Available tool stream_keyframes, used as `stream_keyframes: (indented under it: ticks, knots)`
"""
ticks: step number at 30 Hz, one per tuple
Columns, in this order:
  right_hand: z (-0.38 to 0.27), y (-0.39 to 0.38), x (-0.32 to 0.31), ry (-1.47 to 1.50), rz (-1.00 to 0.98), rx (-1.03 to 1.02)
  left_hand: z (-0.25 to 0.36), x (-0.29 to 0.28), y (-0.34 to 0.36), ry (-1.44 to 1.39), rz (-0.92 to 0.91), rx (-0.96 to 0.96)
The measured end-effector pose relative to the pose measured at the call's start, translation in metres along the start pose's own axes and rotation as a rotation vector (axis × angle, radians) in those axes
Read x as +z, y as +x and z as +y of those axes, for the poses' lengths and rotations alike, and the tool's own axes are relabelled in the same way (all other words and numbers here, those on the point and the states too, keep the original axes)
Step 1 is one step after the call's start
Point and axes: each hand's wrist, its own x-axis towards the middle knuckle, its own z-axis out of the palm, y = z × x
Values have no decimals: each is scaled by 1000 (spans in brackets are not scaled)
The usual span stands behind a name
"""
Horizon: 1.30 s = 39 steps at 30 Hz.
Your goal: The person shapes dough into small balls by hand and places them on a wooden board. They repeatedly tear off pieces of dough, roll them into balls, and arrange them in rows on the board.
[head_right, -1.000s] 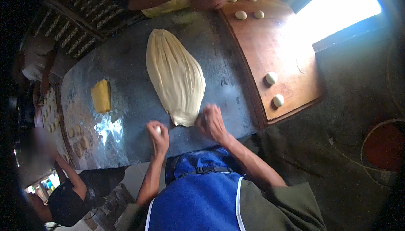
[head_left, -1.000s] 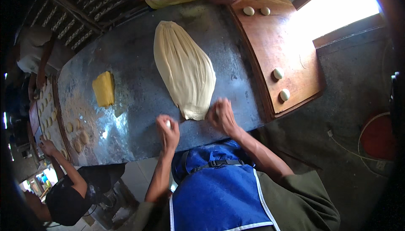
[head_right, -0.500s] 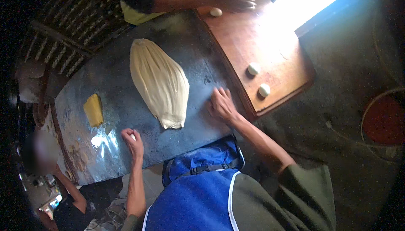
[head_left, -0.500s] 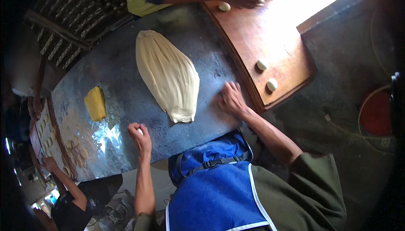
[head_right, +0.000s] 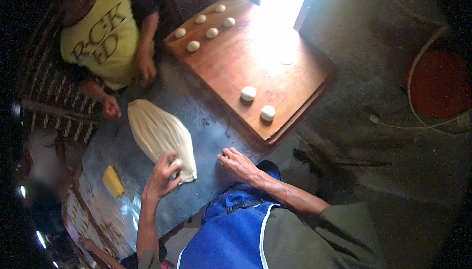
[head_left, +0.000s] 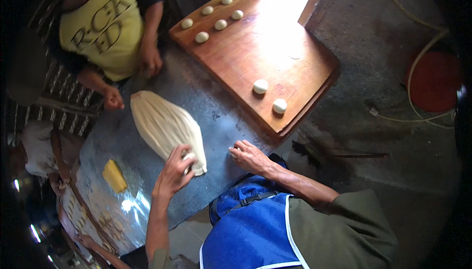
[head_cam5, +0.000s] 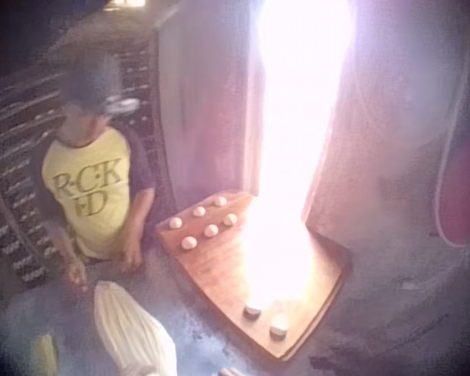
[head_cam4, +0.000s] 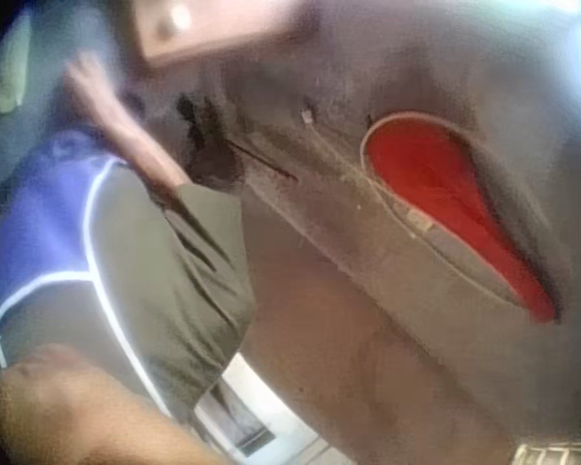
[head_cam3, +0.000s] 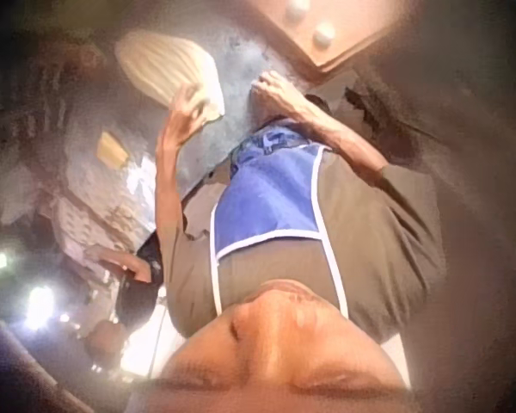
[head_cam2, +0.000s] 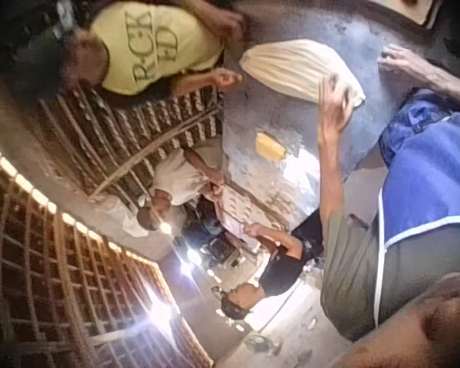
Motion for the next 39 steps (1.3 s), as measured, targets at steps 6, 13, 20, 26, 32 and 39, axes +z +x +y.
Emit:
stream_keyframes:
  ticks: [6,13,20,26,32,39]
  knots:
    - [24,-18,-154,0,889,236,72,53,289,-274,304,451]
    - [109,-22,-202,-123,673,784,85,116,384,-317,-39,186]
    - [65,-39,-149,-80,723,548,66,117,146,-470,558,-176]
    - [-6,-2,-80,165,61,149,67,137,-61,-195,829,-1124]
    - [-37,17,-38,263,-190,-35,30,157,-61,-8,742,-858]
    - [-50,61,43,1257,-539,563,20,143,-29,-108,959,-792]
